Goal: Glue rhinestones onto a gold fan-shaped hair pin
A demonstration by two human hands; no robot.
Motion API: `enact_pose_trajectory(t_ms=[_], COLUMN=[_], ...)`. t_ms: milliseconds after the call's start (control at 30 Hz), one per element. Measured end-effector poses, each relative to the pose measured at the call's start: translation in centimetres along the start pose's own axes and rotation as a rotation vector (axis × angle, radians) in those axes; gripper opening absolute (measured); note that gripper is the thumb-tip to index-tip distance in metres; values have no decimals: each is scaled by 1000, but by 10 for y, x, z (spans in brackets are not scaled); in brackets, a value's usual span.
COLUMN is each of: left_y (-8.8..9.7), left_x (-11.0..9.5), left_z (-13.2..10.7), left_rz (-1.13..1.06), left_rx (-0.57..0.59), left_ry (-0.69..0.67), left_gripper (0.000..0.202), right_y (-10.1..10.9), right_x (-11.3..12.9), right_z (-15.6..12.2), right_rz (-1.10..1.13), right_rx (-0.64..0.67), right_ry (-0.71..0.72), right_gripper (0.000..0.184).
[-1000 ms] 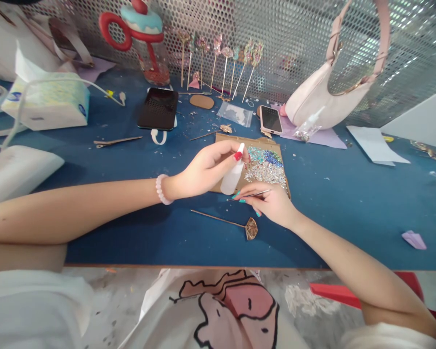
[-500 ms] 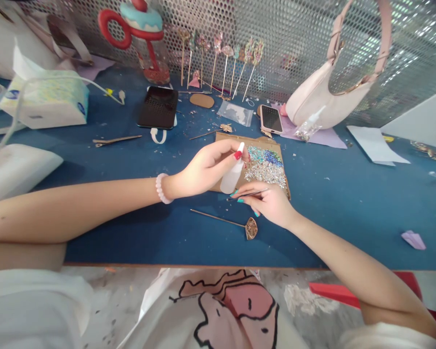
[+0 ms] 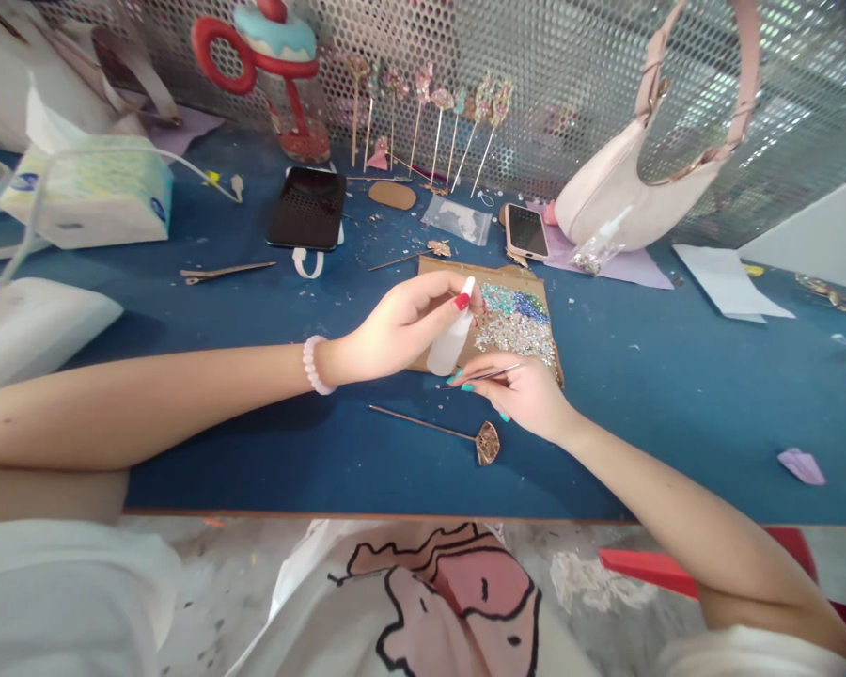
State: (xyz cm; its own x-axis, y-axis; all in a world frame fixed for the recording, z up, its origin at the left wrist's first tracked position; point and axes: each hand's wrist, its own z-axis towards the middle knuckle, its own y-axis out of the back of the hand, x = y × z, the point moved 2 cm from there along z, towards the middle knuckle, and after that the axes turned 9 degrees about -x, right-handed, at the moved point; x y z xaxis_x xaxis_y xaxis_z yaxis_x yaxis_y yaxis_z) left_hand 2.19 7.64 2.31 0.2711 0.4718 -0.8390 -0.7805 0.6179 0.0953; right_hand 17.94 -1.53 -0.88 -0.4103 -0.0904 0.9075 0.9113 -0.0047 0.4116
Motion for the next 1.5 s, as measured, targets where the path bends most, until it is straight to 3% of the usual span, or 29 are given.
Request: enact_pose_trajectory(t_ms=[467,733,1367,1500], left_y=[2,3,2,1], left_x=[1,2,5,5], left_z=[1,2,0,0], left_rz=[67,80,2,-2], left_rx=[-72,-83,-67,-59], left_ry=[-55,-71,-24,-15], left_gripper=[27,25,27,29], right_y=[-8,-4,-4,10], right_x=[1,3,1,2], right_z=[0,-1,-2,-2], right_rz=[1,-111,-77,-73], right_rx=[-29,-33,-73,-155], right_ry=[40,167,121,93], right_gripper=[12,7,10,9])
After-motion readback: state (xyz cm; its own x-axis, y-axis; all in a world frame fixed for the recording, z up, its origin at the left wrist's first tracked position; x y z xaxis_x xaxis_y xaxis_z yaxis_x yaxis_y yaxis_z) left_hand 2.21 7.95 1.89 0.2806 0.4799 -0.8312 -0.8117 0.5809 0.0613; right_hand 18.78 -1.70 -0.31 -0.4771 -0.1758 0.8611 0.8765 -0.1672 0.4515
